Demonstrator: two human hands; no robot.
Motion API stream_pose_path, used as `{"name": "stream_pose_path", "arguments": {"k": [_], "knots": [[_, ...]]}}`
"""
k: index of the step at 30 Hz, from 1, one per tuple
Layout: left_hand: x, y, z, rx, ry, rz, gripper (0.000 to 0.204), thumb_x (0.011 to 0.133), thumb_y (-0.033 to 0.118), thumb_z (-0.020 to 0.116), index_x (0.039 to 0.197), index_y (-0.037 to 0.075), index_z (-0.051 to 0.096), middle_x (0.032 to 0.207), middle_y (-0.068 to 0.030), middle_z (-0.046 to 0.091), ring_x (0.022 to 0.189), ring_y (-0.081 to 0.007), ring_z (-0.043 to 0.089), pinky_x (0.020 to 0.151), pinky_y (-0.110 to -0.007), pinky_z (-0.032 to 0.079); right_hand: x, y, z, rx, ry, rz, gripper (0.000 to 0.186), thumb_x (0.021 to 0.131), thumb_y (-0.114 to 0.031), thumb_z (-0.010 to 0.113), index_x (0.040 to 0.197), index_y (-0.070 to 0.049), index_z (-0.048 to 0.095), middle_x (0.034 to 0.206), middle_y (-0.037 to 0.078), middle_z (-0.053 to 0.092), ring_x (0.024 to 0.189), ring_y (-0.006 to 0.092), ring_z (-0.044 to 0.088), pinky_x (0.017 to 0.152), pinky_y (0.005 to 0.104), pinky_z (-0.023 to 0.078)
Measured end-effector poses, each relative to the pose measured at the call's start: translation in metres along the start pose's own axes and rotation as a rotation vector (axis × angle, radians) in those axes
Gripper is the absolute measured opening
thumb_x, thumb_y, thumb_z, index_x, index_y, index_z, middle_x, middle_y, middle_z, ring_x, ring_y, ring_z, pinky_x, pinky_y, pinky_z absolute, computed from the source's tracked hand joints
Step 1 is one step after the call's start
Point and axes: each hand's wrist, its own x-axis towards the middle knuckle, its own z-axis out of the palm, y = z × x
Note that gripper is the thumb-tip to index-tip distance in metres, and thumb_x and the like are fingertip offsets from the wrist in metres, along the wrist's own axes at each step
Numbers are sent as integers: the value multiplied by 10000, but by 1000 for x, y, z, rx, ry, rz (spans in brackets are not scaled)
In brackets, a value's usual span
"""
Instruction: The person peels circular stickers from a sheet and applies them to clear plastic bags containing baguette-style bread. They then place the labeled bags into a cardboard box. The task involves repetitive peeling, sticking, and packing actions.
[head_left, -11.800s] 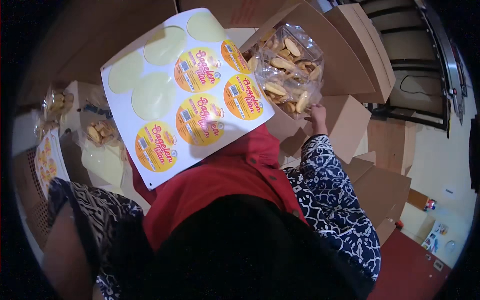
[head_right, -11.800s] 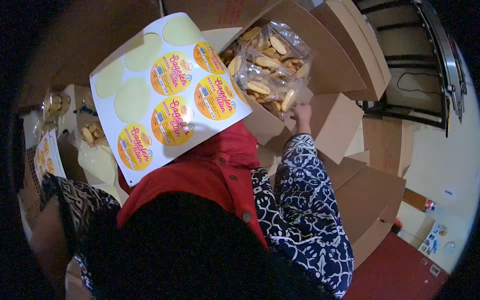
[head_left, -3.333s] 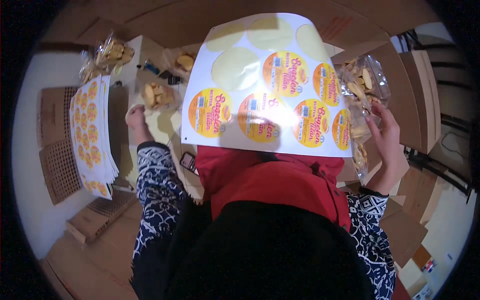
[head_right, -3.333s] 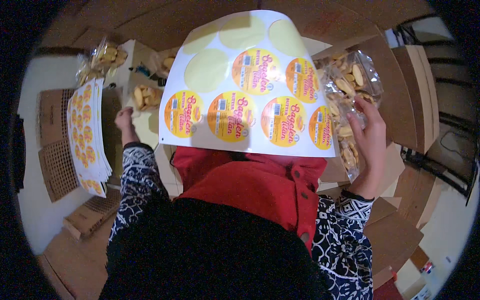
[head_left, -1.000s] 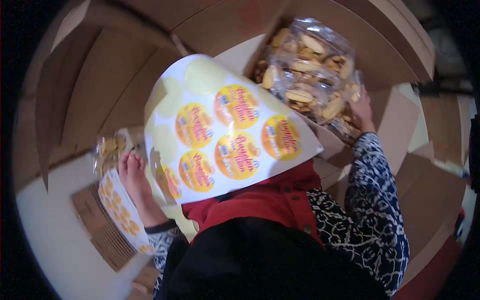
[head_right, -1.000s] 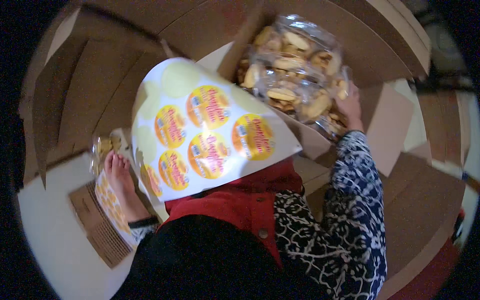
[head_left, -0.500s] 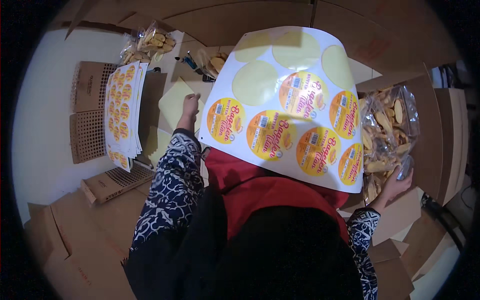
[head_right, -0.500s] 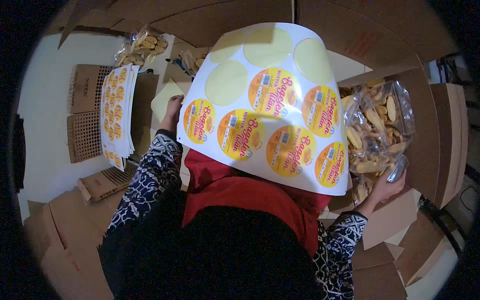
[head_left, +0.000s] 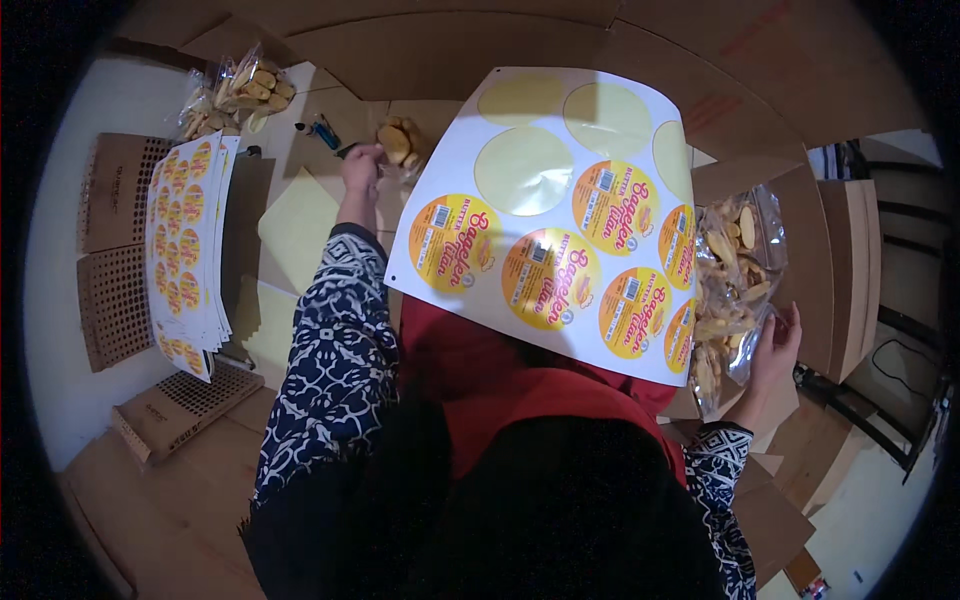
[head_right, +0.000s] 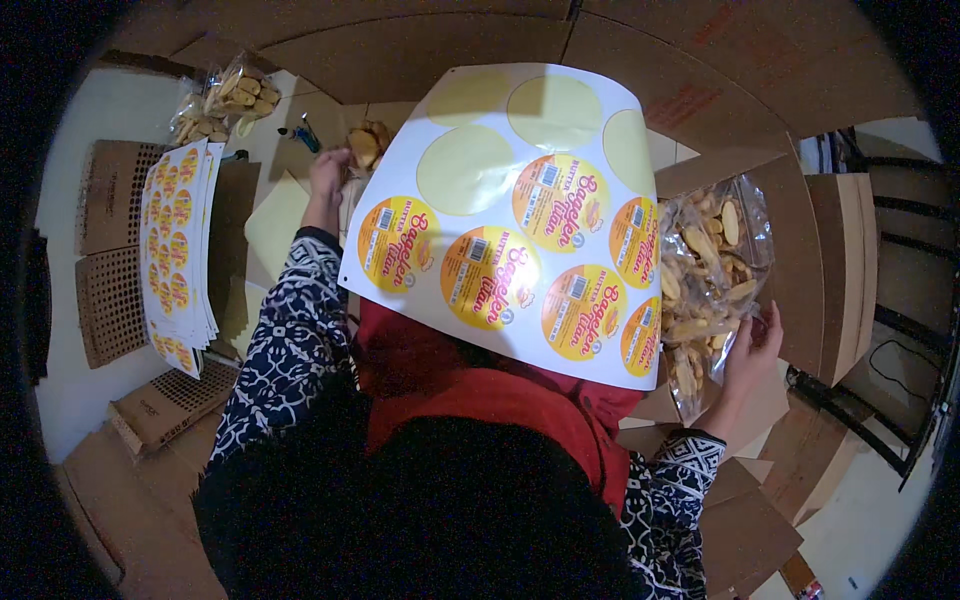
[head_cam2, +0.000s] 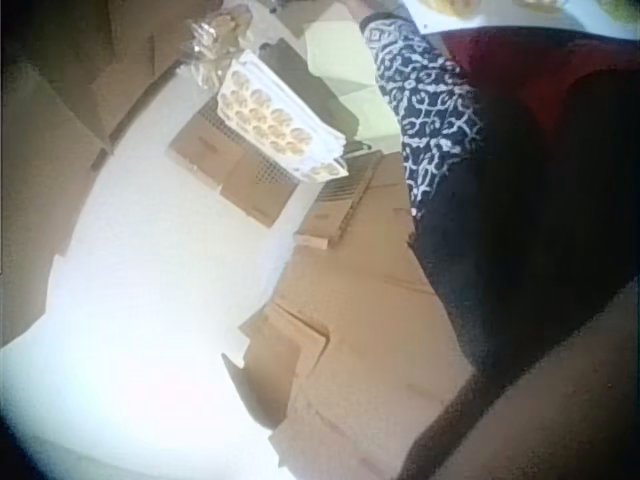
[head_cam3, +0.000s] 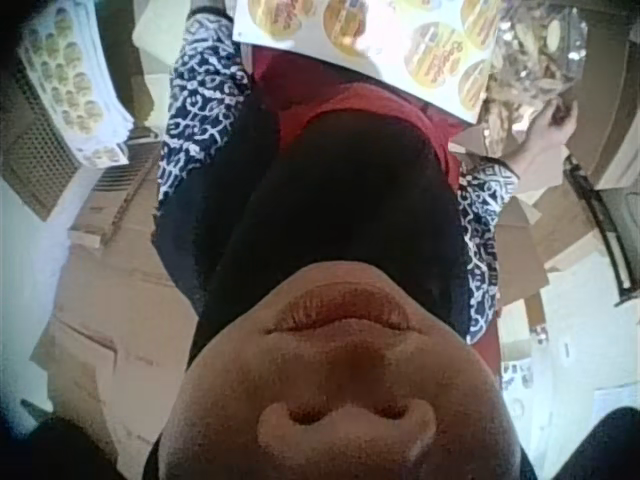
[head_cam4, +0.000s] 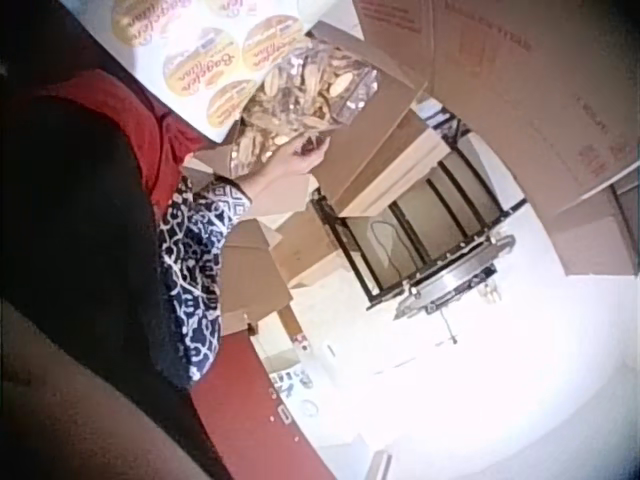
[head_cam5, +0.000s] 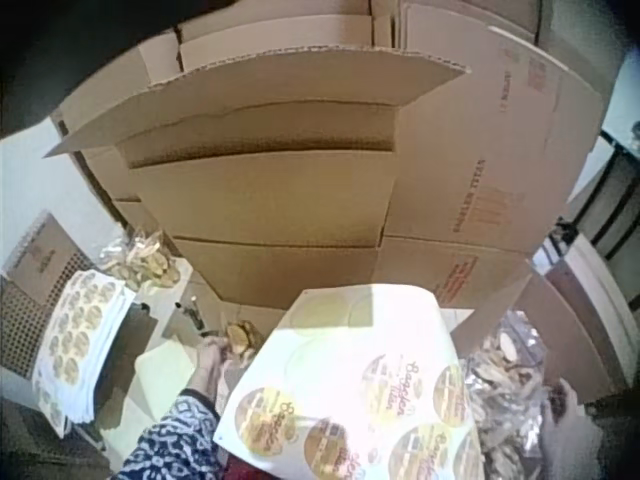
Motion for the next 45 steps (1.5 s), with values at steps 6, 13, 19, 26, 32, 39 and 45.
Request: {"name": "stream_pose_path", "arguments": {"k": [6,13,19,26,32,39,45], "knots": [[-82,177,-43,383,-179,434,129,793,137,589,834,22,632,776,-28,619,732,-90,531,679,-236,408,15,-37,3,80,-28,-202,288,830,-57,566,1109,8,538,960,94,584,860,148,573,759,263,456],[-239,350,-51,44,-458,704,176,855,84,452,877,-67,538,886,-173,596,940,-294,572,906,-379,386,7,-157,-6,140,-51,-582,238,754,1,612,991,-1,596,905,112,591,842,192,584,748,282,458],[-279,367,17,-249,-870,814,276,830,165,436,940,-76,512,842,-193,573,817,-282,593,841,-371,444,-13,-216,-41,233,181,-949,267,672,-47,683,935,-45,635,960,130,576,882,291,573,765,342,473],[-269,317,179,-124,-1566,196,252,795,196,499,898,-33,511,813,-100,570,728,-202,595,683,-277,481,1,-222,-73,92,51,-1316,504,742,-463,605,1069,-82,564,1160,189,481,1081,371,488,887,457,420],[-250,233,273,-415,-1951,-409,420,907,340,390,1033,-43,506,795,-56,555,829,-175,583,726,-282,474,9,-163,-51,-63,-486,-889,709,716,-498,607,1254,-68,439,1168,193,502,1060,323,516,859,374,426],[-285,180,255,256,-1223,348,415,899,384,403,1056,28,549,955,-91,557,926,-205,547,785,-351,449,15,-133,-80,84,-892,-868,1044,537,-493,736,1308,14,248,1182,231,396,989,374,502,815,398,433],[-303,163,223,740,-1332,1030,290,801,203,552,993,-15,555,1047,-170,507,989,-317,502,854,-371,410,10,-100,-112,293,-852,-635,1034,528,-448,774,1304,23,279,1248,219,420,1163,321,426,961,354,355]]}}
